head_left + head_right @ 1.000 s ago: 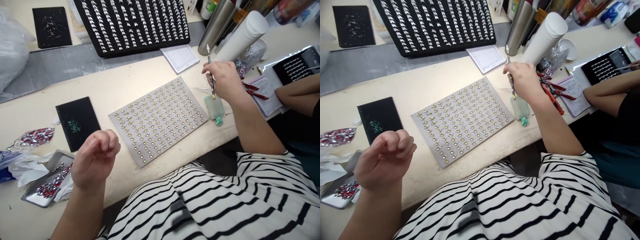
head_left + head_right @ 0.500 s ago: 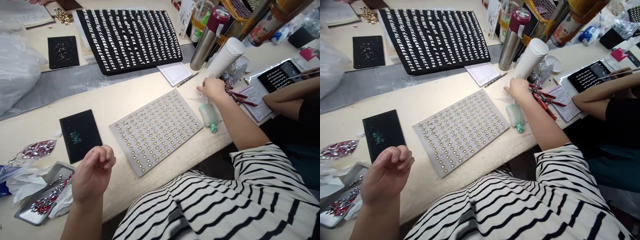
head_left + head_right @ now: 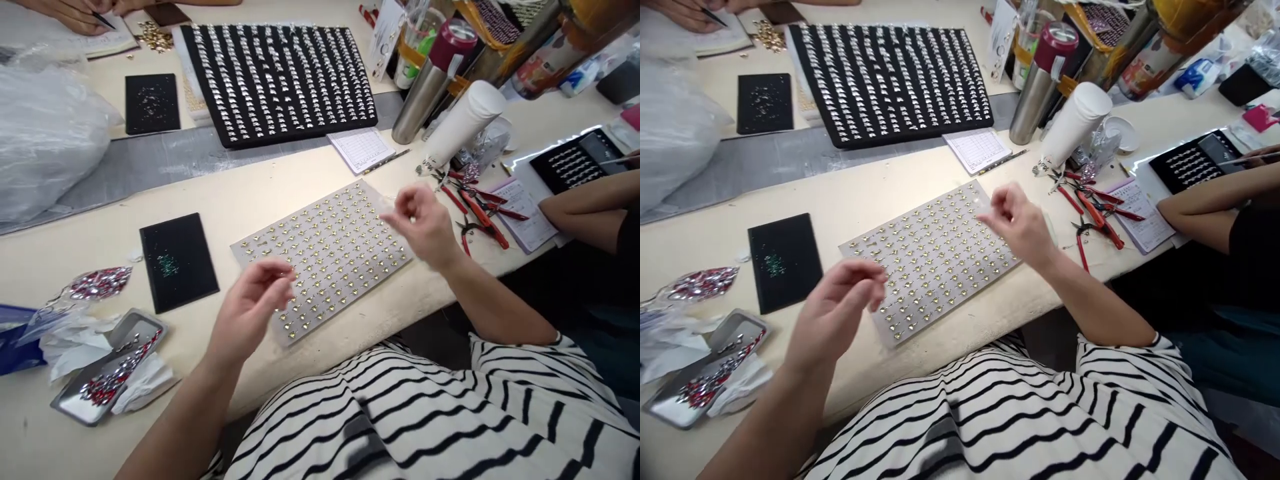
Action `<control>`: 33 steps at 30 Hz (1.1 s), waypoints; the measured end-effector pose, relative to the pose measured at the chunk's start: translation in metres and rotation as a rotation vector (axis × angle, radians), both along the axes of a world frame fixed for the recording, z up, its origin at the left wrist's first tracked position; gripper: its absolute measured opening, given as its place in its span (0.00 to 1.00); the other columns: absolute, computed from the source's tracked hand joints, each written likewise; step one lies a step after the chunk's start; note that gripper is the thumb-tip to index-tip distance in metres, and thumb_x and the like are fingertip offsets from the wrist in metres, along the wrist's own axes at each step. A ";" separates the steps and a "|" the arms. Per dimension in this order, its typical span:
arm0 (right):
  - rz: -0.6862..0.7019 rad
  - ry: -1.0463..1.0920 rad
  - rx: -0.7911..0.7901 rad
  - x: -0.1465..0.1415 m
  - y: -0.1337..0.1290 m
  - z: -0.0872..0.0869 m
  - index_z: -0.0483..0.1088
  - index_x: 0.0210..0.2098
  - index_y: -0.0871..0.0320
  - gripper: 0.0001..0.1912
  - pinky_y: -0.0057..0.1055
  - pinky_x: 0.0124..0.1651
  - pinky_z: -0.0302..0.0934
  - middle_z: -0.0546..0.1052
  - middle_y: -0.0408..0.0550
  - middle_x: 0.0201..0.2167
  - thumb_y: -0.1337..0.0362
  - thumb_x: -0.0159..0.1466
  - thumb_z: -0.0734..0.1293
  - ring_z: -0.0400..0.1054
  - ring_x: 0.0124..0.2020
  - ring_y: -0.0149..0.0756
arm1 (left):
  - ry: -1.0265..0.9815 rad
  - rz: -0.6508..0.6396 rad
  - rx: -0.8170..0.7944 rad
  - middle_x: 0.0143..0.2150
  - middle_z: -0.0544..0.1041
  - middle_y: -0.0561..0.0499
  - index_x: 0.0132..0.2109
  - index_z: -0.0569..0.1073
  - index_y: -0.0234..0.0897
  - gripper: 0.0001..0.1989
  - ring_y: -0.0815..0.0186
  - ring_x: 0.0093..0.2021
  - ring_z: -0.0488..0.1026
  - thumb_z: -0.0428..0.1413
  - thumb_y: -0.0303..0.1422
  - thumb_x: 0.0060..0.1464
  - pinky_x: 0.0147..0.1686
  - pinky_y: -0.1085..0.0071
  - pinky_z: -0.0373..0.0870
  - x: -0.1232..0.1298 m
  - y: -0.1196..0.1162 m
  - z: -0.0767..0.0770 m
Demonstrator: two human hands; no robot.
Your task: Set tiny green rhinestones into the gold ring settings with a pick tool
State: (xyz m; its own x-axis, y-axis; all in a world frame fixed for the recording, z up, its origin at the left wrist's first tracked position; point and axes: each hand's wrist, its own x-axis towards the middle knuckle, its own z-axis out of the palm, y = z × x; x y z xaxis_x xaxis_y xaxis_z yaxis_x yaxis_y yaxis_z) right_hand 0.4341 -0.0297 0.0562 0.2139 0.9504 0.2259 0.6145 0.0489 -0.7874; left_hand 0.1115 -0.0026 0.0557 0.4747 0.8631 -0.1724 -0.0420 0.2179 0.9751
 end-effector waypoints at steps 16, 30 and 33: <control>0.097 0.241 -0.018 -0.083 -0.045 -0.033 0.62 0.34 0.52 0.19 0.26 0.29 0.58 0.65 0.35 0.25 0.54 0.52 0.75 0.57 0.26 0.22 | -0.108 -0.153 0.015 0.43 0.83 0.47 0.37 0.82 0.36 0.09 0.67 0.41 0.79 0.64 0.38 0.56 0.41 0.71 0.75 0.066 -0.002 -0.002; 0.089 0.297 -0.029 -0.091 -0.045 -0.041 0.60 0.34 0.52 0.17 0.26 0.30 0.59 0.65 0.35 0.27 0.59 0.55 0.73 0.59 0.27 0.21 | -0.078 -0.115 -0.077 0.39 0.82 0.49 0.40 0.82 0.38 0.14 0.68 0.38 0.77 0.61 0.44 0.57 0.41 0.71 0.74 0.067 -0.004 -0.007; 0.102 0.301 -0.018 -0.089 -0.046 -0.044 0.61 0.35 0.52 0.17 0.26 0.32 0.62 0.66 0.36 0.28 0.57 0.55 0.73 0.62 0.29 0.22 | -0.093 -0.104 -0.096 0.40 0.82 0.49 0.39 0.83 0.38 0.12 0.68 0.40 0.76 0.62 0.42 0.57 0.44 0.71 0.72 0.066 -0.004 -0.008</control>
